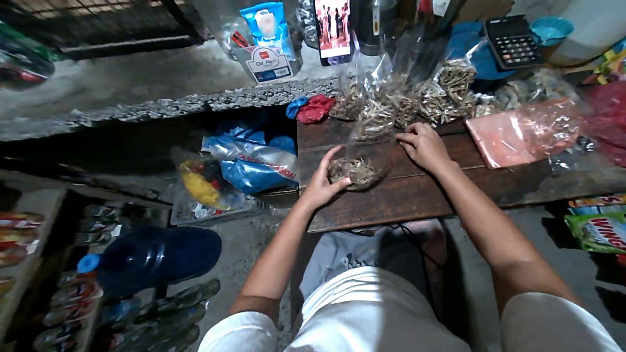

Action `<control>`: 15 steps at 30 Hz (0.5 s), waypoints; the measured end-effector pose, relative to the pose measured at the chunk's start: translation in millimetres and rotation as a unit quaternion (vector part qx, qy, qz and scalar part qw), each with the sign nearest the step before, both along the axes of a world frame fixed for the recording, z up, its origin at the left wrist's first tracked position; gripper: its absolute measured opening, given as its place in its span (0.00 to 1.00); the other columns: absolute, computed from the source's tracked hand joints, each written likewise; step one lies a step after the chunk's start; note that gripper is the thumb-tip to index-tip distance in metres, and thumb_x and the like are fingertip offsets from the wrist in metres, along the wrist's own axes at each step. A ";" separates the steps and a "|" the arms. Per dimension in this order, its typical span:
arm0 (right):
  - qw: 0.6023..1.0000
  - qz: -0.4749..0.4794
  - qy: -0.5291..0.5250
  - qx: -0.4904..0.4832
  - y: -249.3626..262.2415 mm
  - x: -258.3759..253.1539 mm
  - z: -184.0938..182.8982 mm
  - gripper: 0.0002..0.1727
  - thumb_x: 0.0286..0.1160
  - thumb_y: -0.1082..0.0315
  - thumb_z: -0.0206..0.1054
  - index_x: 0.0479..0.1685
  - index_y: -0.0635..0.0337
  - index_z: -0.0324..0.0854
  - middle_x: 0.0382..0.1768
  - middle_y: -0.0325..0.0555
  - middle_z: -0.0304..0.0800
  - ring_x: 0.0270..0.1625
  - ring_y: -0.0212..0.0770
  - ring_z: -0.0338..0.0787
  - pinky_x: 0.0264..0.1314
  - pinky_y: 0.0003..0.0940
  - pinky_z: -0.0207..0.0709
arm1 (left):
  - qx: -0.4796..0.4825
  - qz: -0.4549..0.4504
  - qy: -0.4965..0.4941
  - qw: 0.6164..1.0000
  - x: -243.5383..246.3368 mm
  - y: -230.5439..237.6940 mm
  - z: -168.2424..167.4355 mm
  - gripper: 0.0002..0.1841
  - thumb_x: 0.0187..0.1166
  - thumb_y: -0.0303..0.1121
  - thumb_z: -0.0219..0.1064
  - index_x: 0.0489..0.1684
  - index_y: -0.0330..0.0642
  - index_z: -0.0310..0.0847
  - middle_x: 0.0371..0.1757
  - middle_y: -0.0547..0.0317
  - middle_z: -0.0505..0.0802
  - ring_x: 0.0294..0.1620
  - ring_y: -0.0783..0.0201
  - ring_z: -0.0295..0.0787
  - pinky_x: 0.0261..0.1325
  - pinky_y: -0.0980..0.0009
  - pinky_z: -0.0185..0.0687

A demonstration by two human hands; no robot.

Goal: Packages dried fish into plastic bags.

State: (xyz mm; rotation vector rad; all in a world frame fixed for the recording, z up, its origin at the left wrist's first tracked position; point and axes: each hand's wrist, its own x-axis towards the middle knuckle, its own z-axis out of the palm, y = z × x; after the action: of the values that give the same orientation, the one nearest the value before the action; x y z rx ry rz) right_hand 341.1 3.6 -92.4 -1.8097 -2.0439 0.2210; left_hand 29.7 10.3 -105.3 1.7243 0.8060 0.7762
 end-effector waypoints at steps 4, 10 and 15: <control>1.000 0.013 -0.015 -0.005 1.0 -4.3 -1.4 0.18 0.78 0.78 0.65 0.62 0.54 0.92 0.65 0.68 0.84 0.69 0.72 0.81 0.69 0.66 0.72 | -0.005 0.002 -0.007 1.000 0.6 -0.2 0.2 0.44 0.74 0.29 0.74 0.91 0.42 0.50 0.73 0.46 0.83 0.64 0.69 0.85 0.67 0.70 0.81; 1.000 0.024 -0.003 -0.003 3.4 -7.0 -1.8 0.13 0.83 0.72 0.63 0.56 0.64 0.91 0.62 0.69 0.85 0.67 0.72 0.81 0.66 0.67 0.73 | -0.005 -0.001 -0.010 1.000 0.4 2.3 -3.5 0.46 0.72 0.33 0.75 0.91 0.39 0.48 0.73 0.45 0.83 0.65 0.69 0.85 0.69 0.69 0.81; 0.996 -0.001 -0.017 -0.084 13.2 -13.3 11.9 0.13 0.84 0.69 0.64 0.58 0.67 0.87 0.62 0.69 0.83 0.69 0.70 0.80 0.67 0.66 0.71 | -0.027 -0.009 -0.014 1.000 -0.9 5.5 -9.5 0.47 0.72 0.37 0.76 0.93 0.44 0.48 0.75 0.45 0.82 0.66 0.66 0.85 0.68 0.67 0.81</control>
State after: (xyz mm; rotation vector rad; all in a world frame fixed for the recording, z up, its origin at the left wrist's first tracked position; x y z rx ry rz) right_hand 327.8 16.9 -80.5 -1.9264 -2.1012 0.3751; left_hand 28.8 15.8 -114.8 1.6677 0.7853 0.7575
